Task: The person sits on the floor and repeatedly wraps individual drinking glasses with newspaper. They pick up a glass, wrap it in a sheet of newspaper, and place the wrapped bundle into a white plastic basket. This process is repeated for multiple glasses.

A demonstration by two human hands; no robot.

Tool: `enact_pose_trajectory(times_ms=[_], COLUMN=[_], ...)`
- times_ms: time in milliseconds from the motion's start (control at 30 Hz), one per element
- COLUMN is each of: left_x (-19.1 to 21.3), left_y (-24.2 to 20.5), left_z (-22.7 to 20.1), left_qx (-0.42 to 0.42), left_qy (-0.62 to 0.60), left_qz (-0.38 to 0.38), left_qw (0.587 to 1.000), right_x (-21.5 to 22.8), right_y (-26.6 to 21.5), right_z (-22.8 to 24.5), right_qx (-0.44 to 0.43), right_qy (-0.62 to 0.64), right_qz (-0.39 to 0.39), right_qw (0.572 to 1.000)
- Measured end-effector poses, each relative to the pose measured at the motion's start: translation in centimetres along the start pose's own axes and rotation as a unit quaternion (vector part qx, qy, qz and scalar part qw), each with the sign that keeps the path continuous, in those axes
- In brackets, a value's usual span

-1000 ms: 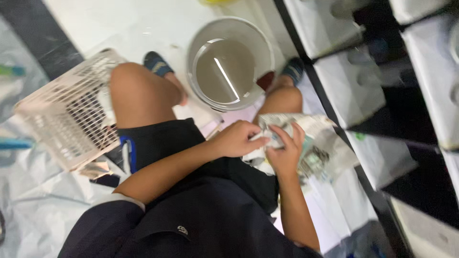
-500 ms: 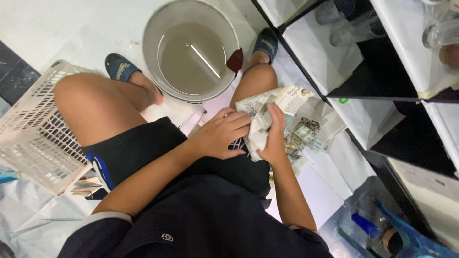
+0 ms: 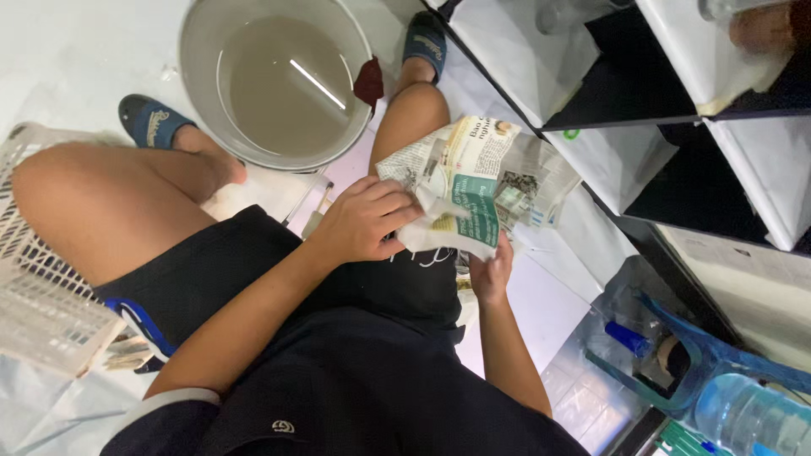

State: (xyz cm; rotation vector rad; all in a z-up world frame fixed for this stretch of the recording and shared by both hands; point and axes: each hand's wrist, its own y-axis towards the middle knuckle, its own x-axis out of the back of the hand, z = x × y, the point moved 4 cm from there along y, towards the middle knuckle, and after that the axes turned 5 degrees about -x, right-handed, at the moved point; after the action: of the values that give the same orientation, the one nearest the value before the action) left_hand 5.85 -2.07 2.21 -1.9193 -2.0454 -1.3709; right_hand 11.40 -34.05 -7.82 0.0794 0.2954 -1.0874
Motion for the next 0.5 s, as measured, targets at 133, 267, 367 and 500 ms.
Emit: enact_pose_trajectory(times_ms=[133,267,367,500], left_x=[0.7,0.8,0.8,0.5], left_y=[0.0,0.0,-0.2,-1.0], left_z=[-0.4,-0.4,0.0,0.1], left_qx=[-0.012,-0.017,0.025,0.078], left_qy=[-0.005,0.011,-0.012,-0.044], left_qz=[-0.006,-0.029,-0.056,-0.103], left_qw=[1.0,0.999,0.998,0.991], right_x=[-7.2,-12.6,-14.3,-14.9], right_y=[2.3,4.3,5.6,6.1], right_z=[5.2,7.7,8.3,8.7], right_qx=[0.168,0.242,0.287,0.291], right_qy=[-0.265,-0.55,-0.592,-0.628], right_qz=[0.057,0.113,0.121,0.134], right_qw=[0.948,0.791,0.743,0.709])
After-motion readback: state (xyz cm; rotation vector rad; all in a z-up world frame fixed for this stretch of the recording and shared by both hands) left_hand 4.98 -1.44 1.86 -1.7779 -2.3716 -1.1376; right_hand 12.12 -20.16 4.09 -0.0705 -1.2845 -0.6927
